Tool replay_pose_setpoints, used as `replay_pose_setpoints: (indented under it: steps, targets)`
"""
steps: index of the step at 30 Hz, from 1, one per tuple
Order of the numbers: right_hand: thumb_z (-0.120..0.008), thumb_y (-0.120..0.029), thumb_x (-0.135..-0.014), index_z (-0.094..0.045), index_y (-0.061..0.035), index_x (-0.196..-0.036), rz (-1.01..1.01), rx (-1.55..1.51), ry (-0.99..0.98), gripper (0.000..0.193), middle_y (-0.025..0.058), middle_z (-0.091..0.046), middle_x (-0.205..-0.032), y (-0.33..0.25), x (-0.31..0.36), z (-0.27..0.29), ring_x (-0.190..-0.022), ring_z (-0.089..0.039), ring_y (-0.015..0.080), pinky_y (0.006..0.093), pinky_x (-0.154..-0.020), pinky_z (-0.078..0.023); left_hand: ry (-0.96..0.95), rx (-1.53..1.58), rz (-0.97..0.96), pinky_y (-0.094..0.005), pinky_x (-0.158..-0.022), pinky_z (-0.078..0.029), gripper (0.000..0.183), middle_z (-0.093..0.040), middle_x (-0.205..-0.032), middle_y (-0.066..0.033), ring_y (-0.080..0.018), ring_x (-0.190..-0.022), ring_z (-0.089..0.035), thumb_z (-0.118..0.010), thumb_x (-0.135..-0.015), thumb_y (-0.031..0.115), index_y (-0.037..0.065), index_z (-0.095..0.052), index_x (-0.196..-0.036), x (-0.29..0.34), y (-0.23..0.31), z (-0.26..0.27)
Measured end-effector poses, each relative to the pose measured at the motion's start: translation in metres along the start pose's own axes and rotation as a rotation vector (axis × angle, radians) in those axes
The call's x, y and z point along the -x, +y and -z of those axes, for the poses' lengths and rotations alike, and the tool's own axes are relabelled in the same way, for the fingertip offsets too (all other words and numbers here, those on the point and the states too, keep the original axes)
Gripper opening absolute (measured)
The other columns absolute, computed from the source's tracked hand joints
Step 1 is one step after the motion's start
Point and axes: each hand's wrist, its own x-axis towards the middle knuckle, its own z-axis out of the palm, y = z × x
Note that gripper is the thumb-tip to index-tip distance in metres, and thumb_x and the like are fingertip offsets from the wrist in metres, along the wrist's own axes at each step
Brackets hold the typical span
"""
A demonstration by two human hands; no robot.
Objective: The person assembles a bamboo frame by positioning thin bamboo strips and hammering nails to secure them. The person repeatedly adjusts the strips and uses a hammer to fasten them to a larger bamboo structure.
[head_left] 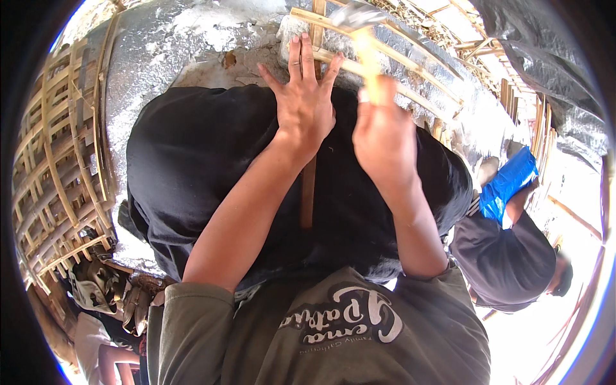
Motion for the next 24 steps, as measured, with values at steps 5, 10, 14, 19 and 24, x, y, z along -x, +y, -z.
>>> replay_pose_setpoints:
  steps: [5, 10, 14, 19, 24]
  targets:
    - [-0.056, -0.003, -0.094, -0.041, 0.0023, -0.114, 0.006, -0.086, 0.085, 0.025, 0.0266, -0.061, -0.064, -0.011, -0.003, 0.006, -0.065, -0.063, 0.0471, 0.0547, -0.053, -0.051, 0.064, 0.043, -0.012, -0.0807, -0.104, -0.018, 0.057, -0.015, -0.16, -0.0239, -0.0385, -0.15, -0.012, -0.061, -0.09, 0.031, 0.028, -0.048, -0.145, 0.0, -0.003, -0.002]
    - [-0.056, -0.002, -0.094, -0.042, 0.0004, -0.107, -0.09, 0.015, -0.119, 0.019, 0.0266, -0.059, -0.064, 0.006, 0.006, -0.018, -0.066, -0.063, 0.0472, 0.0549, -0.052, -0.048, -0.019, 0.054, 0.015, -0.0811, -0.105, -0.016, 0.057, -0.014, -0.161, -0.0228, -0.037, -0.151, -0.011, -0.059, -0.09, 0.024, 0.031, -0.047, -0.145, 0.002, -0.003, 0.0]
    - [-0.056, -0.003, -0.094, -0.045, 0.0011, -0.104, -0.092, -0.189, 0.166, 0.015, 0.0271, -0.058, -0.063, -0.019, 0.005, 0.013, -0.065, -0.062, 0.0484, 0.0541, -0.053, -0.047, 0.034, 0.084, 0.005, -0.0815, -0.105, -0.014, 0.057, -0.01, -0.162, -0.0225, -0.0372, -0.151, -0.009, -0.057, -0.092, 0.026, 0.028, -0.045, -0.147, 0.001, -0.001, -0.004]
    - [-0.055, -0.005, -0.096, -0.046, 0.0008, -0.102, -0.014, -0.083, -0.054, 0.012, 0.0267, -0.058, -0.063, -0.009, 0.005, -0.001, -0.063, -0.061, 0.0482, 0.0525, -0.052, -0.045, 0.055, 0.078, 0.028, -0.0823, -0.104, -0.015, 0.058, -0.012, -0.161, -0.0212, -0.0359, -0.151, -0.008, -0.059, -0.091, 0.028, 0.03, -0.044, -0.147, -0.003, -0.005, -0.006]
    - [-0.053, -0.005, -0.097, -0.046, 0.0026, -0.101, -0.154, -0.047, -0.028, 0.012, 0.0255, -0.058, -0.063, -0.003, 0.004, -0.004, -0.061, -0.061, 0.0472, 0.0488, -0.048, -0.045, -0.026, 0.035, 0.013, -0.0824, -0.103, -0.015, 0.061, -0.012, -0.161, -0.0212, -0.037, -0.151, -0.008, -0.059, -0.09, 0.027, 0.032, -0.042, -0.148, 0.001, 0.0, 0.0]
